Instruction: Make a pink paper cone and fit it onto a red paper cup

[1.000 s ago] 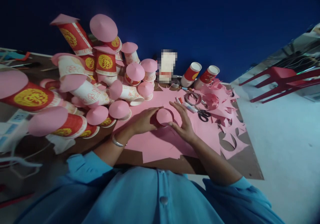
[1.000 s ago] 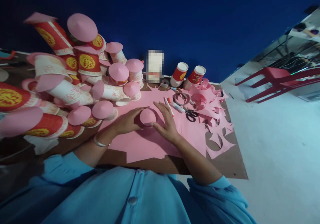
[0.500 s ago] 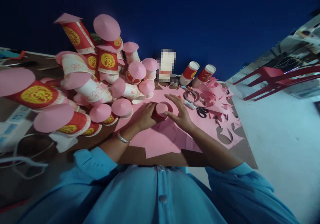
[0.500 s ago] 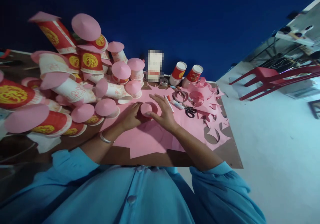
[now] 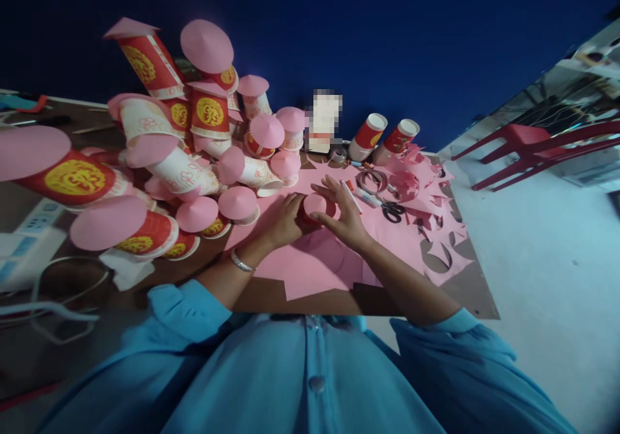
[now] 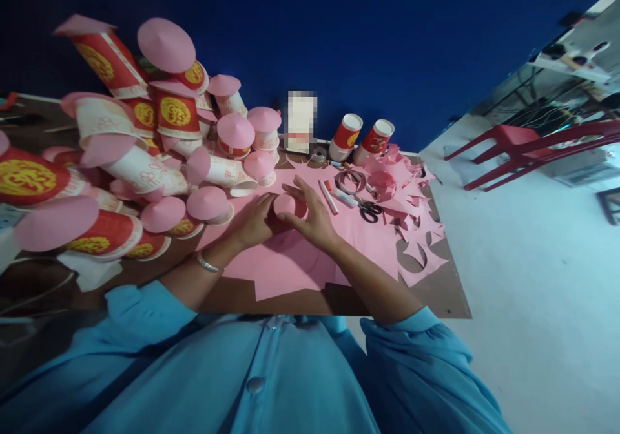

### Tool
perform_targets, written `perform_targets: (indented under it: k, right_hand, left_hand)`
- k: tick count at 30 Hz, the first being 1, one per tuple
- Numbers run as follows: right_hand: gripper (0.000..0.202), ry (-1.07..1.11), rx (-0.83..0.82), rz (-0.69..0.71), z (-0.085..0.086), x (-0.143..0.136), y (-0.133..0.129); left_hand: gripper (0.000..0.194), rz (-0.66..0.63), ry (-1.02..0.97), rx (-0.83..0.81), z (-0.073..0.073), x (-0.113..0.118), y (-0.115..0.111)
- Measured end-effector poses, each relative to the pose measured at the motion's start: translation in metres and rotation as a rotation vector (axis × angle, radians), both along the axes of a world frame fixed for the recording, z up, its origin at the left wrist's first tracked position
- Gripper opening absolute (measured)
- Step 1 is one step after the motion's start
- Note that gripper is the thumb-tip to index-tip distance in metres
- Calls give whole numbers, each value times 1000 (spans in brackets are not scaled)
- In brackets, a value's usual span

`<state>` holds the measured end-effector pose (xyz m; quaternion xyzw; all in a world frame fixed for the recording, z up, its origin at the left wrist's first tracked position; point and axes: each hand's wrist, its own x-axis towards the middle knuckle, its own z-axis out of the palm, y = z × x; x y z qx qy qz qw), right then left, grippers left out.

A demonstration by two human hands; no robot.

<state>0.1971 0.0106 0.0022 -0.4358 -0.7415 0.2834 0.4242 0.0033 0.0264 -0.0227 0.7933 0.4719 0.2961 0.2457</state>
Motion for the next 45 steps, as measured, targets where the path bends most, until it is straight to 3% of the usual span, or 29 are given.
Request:
perform_targets:
  k: [4,12,31,37,41,45]
  right_hand:
    - [88,26,-2,-22,1,-8,-1]
    - [93,7,-32,-49,-8,-16,-1]
    - [96,-39,-11,-80,-4,-19,-3]
    - [85,59,-8,-103,-2,-17,-6]
    - [85,72,-9,-175,-4,-22,-4]
    - [86,21,-11,-189,-4,-27,-3]
  left_hand:
    - [46,-8,4,8,-3,1,-1]
    - [46,-31,102,12,10,-4,-3]
    - [45,-28,89,27,0,-5,-2]
    - [45,17,115,70,-6,0,-1]
    - [51,-1,154,81,-2,0,-2]
    - [44,-31,162,49,7,-2,-4]
